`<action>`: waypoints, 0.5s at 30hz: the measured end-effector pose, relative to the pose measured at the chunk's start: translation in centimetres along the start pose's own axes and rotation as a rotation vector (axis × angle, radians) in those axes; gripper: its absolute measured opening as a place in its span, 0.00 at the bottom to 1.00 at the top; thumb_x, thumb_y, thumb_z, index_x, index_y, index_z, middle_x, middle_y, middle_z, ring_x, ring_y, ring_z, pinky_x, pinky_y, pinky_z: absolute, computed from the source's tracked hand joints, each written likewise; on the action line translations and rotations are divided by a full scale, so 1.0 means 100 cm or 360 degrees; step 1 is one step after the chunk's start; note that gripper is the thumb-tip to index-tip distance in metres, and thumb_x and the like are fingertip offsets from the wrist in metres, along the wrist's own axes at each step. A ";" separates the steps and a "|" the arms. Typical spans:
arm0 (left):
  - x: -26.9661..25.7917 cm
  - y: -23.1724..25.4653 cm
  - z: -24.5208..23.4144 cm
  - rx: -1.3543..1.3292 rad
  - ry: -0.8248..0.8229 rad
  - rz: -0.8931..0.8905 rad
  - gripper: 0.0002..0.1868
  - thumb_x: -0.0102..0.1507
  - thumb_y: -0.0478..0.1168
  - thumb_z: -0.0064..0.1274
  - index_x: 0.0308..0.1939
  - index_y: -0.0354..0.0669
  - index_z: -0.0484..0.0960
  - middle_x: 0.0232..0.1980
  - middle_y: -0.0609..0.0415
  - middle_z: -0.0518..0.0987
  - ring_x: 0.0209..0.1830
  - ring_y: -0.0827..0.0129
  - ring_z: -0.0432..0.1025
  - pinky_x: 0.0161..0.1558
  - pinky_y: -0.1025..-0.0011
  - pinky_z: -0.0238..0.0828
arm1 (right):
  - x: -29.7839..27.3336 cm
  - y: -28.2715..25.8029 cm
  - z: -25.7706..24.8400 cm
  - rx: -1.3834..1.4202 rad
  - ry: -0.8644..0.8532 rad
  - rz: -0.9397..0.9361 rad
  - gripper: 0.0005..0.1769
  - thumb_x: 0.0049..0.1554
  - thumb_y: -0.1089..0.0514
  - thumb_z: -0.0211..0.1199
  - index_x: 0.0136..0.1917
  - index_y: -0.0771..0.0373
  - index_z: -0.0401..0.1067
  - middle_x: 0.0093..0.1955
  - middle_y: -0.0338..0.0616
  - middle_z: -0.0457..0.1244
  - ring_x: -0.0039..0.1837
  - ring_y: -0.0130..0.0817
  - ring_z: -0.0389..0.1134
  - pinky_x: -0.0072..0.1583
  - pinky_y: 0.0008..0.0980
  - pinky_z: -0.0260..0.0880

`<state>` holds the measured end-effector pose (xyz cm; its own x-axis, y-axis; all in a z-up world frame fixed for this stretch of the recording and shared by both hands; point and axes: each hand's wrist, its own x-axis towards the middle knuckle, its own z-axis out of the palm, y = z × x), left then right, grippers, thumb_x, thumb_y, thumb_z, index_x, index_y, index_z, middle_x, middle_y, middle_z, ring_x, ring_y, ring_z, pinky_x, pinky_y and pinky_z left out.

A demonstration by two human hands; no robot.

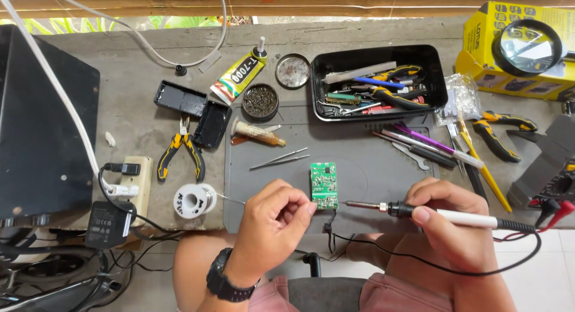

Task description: The person solders a wire onto a green circuit board using a soldering iron and solder wire. After soldering, the person uses a multimeter with red and black probes to test the circuit board connections.

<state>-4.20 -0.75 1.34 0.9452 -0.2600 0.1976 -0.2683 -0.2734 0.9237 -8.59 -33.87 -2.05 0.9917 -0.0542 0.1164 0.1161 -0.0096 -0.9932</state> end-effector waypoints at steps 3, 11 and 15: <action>0.000 -0.001 0.003 -0.0050 -0.0016 -0.0074 0.09 0.71 0.33 0.65 0.35 0.44 0.86 0.36 0.58 0.77 0.26 0.77 0.66 0.30 0.76 0.67 | 0.003 0.000 0.001 0.0065 -0.0046 -0.0022 0.07 0.62 0.58 0.73 0.50 0.63 0.81 0.43 0.50 0.70 0.47 0.38 0.68 0.51 0.34 0.69; 0.000 -0.004 0.009 0.0017 0.0003 -0.0084 0.07 0.71 0.35 0.65 0.37 0.46 0.86 0.37 0.59 0.77 0.25 0.77 0.66 0.29 0.77 0.69 | 0.002 0.001 0.000 0.0011 -0.0036 0.0009 0.06 0.61 0.58 0.73 0.49 0.63 0.81 0.43 0.47 0.71 0.49 0.38 0.69 0.53 0.35 0.70; 0.000 -0.003 0.010 0.0049 0.0020 -0.0044 0.07 0.71 0.35 0.64 0.37 0.46 0.87 0.37 0.59 0.78 0.25 0.76 0.66 0.29 0.76 0.69 | 0.002 0.000 0.001 -0.0044 -0.0039 0.0015 0.07 0.61 0.57 0.74 0.48 0.62 0.81 0.43 0.47 0.71 0.49 0.38 0.70 0.53 0.34 0.70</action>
<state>-4.33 -1.57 0.77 0.9545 -0.2404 0.1764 -0.2474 -0.3087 0.9184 -8.42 -33.81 -2.05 0.9938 -0.0297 0.1069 0.1057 -0.0369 -0.9937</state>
